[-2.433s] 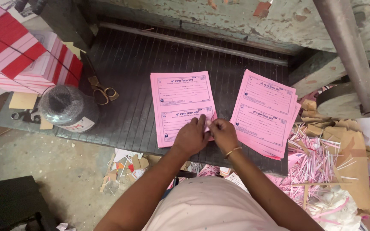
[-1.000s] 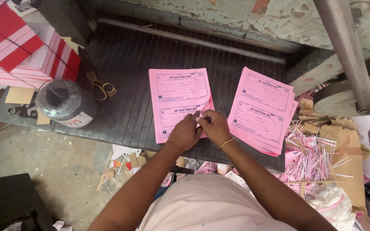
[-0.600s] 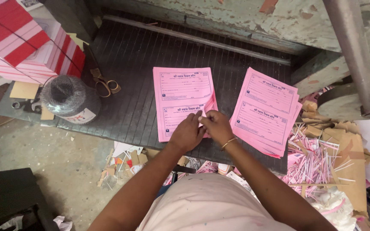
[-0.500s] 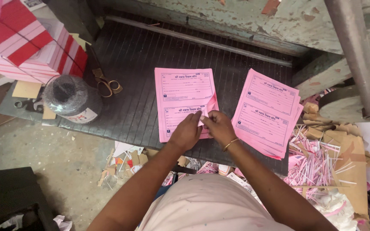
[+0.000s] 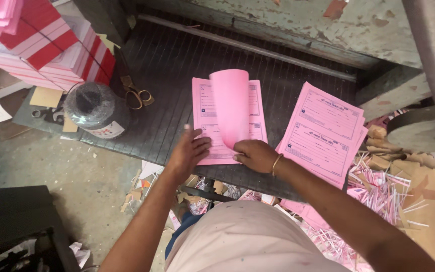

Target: The person repeatedly picks up stacks of pink printed paper sheets, aligns them, and places them on a dark work surface. The person occasionally moves the stacks to a nearby shelf and returns to continue stacking more sheets.

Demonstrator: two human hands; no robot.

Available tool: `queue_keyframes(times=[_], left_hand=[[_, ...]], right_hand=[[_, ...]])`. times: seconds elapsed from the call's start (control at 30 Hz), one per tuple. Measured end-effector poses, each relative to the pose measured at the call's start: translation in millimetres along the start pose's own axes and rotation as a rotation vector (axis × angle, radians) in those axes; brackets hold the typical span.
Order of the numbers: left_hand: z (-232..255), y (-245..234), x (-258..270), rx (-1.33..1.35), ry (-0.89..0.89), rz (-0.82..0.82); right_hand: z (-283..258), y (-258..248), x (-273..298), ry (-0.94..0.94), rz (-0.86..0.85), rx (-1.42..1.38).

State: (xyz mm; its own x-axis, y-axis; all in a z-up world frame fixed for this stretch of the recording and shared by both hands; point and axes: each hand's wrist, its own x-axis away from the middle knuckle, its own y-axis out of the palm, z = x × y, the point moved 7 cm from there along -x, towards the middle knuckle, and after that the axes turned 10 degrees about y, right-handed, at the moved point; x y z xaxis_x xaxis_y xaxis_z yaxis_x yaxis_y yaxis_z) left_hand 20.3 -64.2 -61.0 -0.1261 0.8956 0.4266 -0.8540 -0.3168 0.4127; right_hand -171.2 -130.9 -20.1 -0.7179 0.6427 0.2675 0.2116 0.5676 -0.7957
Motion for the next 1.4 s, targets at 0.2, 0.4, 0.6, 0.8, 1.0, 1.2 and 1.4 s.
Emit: queue_keyframes(times=[0.2,0.4,0.6,0.8,1.0,1.2,1.4], left_hand=[[18.6,-6.8,5.7,0.281,-0.073,-0.084],[43.9,-32.6,12.8,0.396,0.031,-0.090],[75.4,-100.2,-7.1,-0.375,0.094,0.174],[95.7,-87.3,-46.1,-0.950,0.106,0.237],[90.8,-76.3,-24.6,-1.262,-0.025,0.362],[92.9,-71.3,0.2,-1.203,0.072,0.462],[73.6,-69.8,15.8,-1.171,0.029,0.529]], right_hand=[[-16.5,-3.0,13.1,-0.180,-0.234,0.108],[-33.8,-8.6,22.1,-0.333,-0.221,0.111],[-40.4,4.2,19.7,-0.353,-0.367,0.324],[-54.6,13.3,17.2,-0.374,-0.447,0.406],[-67.0,5.0,18.2,-0.441,-0.521,0.414],[-100.8,-46.8,-60.9,-0.131,0.187,0.181],[-110.4,4.6,-119.8,-0.015,0.275,0.412]])
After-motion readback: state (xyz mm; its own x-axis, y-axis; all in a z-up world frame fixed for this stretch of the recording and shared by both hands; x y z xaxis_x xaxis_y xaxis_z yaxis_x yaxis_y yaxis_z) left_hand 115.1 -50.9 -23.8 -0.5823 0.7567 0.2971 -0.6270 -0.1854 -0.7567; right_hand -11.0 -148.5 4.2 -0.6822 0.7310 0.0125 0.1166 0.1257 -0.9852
